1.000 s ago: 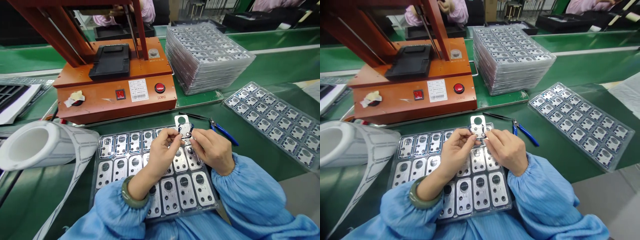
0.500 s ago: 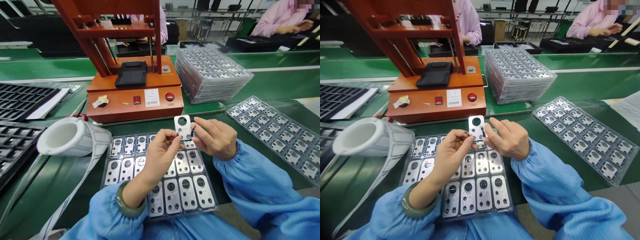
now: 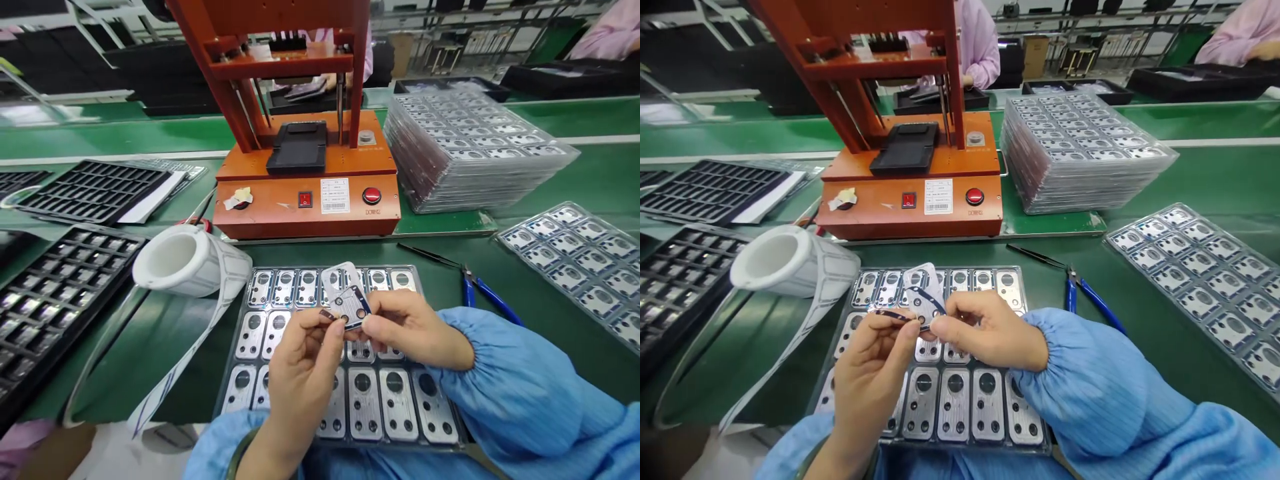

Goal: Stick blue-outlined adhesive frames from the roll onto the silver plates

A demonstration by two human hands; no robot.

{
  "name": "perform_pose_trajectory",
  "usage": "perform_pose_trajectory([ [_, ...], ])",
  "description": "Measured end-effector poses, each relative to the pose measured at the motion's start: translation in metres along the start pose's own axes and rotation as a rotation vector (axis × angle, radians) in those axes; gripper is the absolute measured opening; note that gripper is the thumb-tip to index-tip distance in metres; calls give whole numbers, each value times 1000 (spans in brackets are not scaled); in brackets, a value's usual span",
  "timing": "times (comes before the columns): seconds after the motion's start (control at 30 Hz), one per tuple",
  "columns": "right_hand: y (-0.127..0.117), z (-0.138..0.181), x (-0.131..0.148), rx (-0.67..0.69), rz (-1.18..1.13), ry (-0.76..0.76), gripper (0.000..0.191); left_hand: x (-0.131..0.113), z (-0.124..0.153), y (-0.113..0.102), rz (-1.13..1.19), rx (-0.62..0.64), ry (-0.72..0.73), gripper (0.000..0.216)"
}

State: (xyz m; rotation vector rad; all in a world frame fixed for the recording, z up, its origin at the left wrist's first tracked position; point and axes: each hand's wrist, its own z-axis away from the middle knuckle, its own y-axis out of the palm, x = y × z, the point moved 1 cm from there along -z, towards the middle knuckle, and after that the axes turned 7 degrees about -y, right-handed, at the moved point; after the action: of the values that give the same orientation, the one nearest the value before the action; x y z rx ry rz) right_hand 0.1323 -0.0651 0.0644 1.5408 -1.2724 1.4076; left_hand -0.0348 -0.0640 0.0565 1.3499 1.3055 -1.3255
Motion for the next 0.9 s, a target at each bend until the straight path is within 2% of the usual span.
perform_pose_trajectory([
  [0.17,9,5,-16,-1,-107,138,33,18,5,-2,-99,-30,116,20],
  [0.33,11,8,-25,26,-246,261,31,25,5,-2,-80,32,111,24],
  [0.67,17,4,-38,-43,-148,245,34,39,5,-1,-84,-24,6,22],
  [0.83,18,2,-39,-54,-151,239,34,35,0,1,20,-39,-46,53],
  [0.9,18,2,-39,-49,-145,251,35,33,-1,2,51,-27,-83,53],
])
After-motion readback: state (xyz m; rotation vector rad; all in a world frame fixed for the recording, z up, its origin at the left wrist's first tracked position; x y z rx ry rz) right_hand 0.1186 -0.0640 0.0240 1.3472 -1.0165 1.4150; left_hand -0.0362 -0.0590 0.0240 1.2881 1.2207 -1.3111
